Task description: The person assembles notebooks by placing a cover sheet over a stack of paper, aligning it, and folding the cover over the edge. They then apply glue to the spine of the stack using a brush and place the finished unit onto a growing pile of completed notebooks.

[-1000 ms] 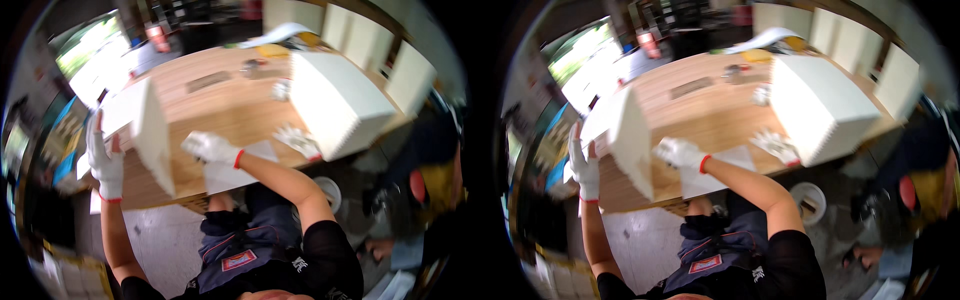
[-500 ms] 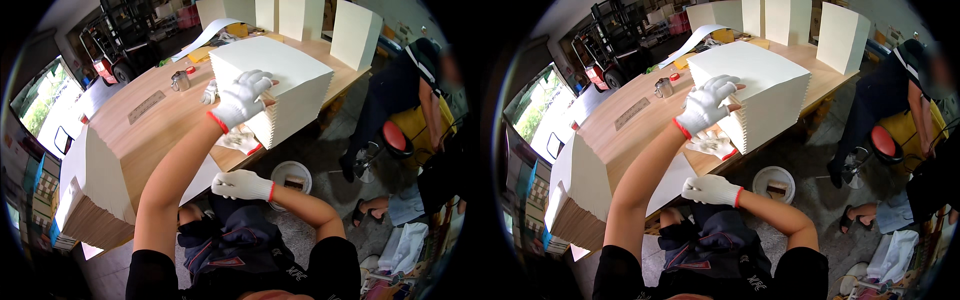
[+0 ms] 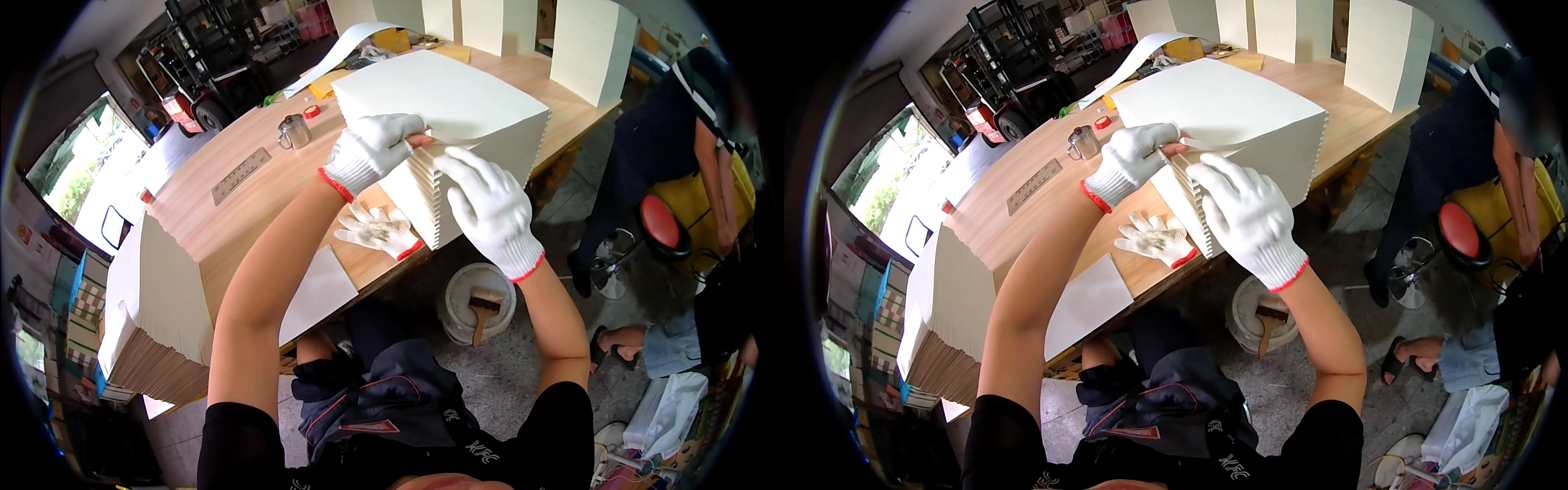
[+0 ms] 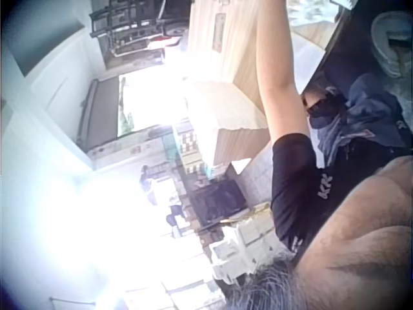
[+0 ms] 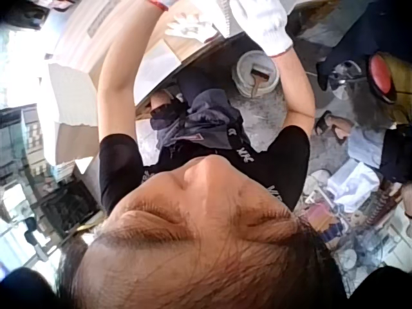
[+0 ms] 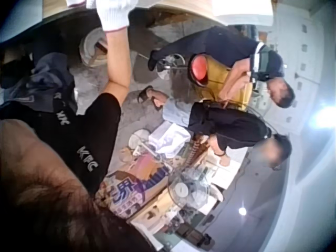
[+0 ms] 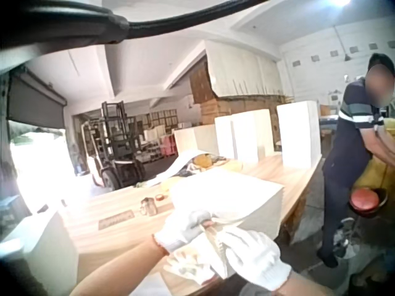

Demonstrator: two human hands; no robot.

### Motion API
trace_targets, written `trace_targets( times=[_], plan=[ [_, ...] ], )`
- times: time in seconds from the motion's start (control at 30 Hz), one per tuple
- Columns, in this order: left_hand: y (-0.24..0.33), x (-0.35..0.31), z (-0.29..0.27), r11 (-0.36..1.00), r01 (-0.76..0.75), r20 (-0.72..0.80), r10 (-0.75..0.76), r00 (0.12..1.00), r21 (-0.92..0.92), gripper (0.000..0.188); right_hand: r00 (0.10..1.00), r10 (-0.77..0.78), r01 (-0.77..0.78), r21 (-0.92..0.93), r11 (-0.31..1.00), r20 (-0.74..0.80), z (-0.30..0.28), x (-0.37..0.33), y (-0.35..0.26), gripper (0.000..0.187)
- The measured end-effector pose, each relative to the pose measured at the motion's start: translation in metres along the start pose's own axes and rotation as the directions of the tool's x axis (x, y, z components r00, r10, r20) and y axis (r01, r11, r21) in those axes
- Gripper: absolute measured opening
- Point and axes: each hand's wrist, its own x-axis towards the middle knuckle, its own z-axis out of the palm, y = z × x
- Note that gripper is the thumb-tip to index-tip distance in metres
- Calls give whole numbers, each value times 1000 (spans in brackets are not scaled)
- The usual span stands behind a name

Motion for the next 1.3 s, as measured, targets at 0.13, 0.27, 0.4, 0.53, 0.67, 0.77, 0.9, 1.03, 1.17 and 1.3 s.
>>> trace_targets(
  times=[0.13,0.27,0.4,0.53,0.67,0.77,0.9,1.03,1.17,1.3],
  plan=[
    [-1,-19,30,989,-124,-506,149,850,83,36,994,78,-62,-199,978,73,20,-6,1,53],
    [-3,-23,16,65,455,354,-536,767,-888,48,988,145,-137,-126,983,58,18,-10,-3,52],
    [-9,-5,-8,-340,434,550,-458,698,-834,46,996,92,-92,-111,990,-4,22,-5,3,55],
    [29,1,0,-215,484,454,-765,457,-848,47,997,73,-71,-131,989,16,25,-8,9,60],
    [27,-2,-8,-197,640,631,-526,570,-743,50,997,81,-78,-132,988,16,22,-6,9,61],
    [44,22,-3,-137,611,504,-715,484,-780,51,994,99,-90,-166,982,48,26,-6,13,58],
    [16,27,14,-275,399,470,-683,559,-875,29,958,194,-117,-328,937,212,21,-5,66,55],
    [6,22,17,-287,338,439,-685,582,-896,23,718,643,-397,-601,694,267,-13,4,129,61],
    [-15,-17,-27,-267,353,440,-621,649,-897,28,683,719,-725,226,650,125,-26,-15,145,35],
    [-66,-120,-65,-57,400,354,-591,725,-915,31,478,354,-756,582,-299,804,-8,-10,65,61]
  ],
)
